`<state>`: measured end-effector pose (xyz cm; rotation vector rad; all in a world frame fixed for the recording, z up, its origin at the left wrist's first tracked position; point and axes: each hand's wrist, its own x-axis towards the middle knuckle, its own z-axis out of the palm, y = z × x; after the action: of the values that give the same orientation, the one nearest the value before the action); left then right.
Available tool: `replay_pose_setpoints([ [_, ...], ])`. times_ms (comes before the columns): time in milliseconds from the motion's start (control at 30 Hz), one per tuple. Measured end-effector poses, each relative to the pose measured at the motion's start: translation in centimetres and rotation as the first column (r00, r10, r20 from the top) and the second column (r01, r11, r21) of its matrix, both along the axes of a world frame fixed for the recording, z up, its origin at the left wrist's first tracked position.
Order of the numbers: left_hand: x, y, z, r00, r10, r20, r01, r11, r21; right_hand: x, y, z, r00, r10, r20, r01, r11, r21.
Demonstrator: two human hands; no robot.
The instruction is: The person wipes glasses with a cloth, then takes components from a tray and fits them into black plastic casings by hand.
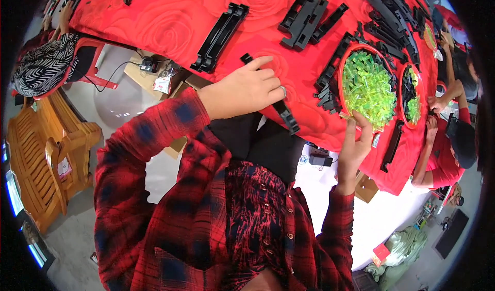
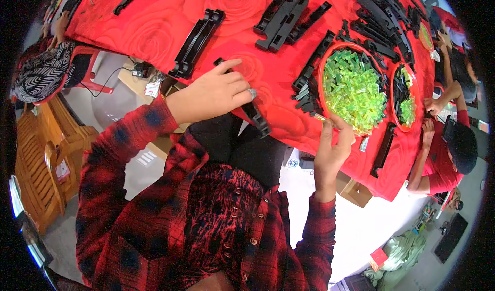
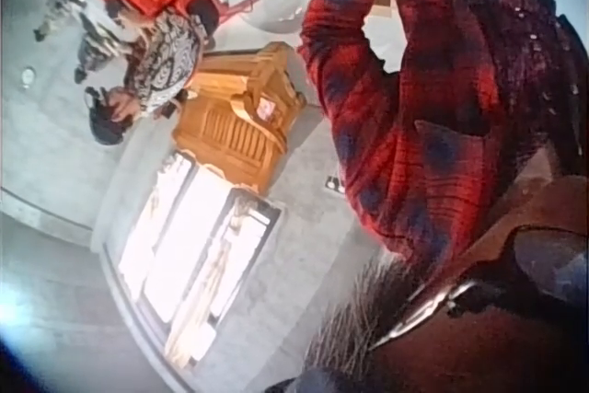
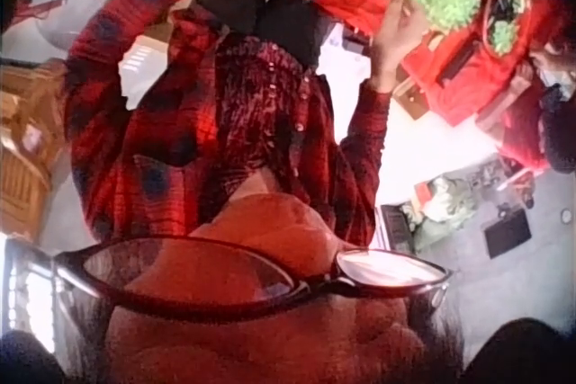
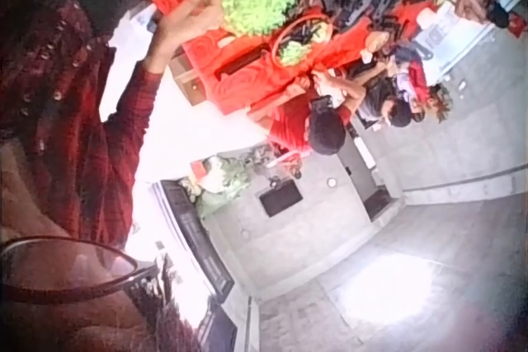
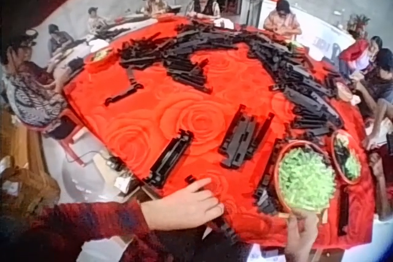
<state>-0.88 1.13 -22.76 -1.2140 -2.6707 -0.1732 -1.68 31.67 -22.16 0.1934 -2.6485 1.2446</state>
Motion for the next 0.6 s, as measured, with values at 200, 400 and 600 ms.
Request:
replay_pose_setpoints([
  [200,1.9,1.7,-2.9,0.935,0.315,0.166,-0.348,0.908,0.235,-0.4,-3.7,0.7,0.979,0.205,-0.018,-0.205,0.964,-0.169],
  [400,2.6,3.7,-4.1,0.822,0.509,0.255,-0.568,0.768,0.298,-1.0,-6.9,-1.3,0.925,0.359,-0.126,-0.326,0.918,0.224],
  [600,4.1,2.1,-3.4,0.736,0.581,0.347,-0.671,0.695,0.259,-1.9,-8.4,-3.1,0.863,0.45,-0.229,-0.373,0.874,0.31],
])
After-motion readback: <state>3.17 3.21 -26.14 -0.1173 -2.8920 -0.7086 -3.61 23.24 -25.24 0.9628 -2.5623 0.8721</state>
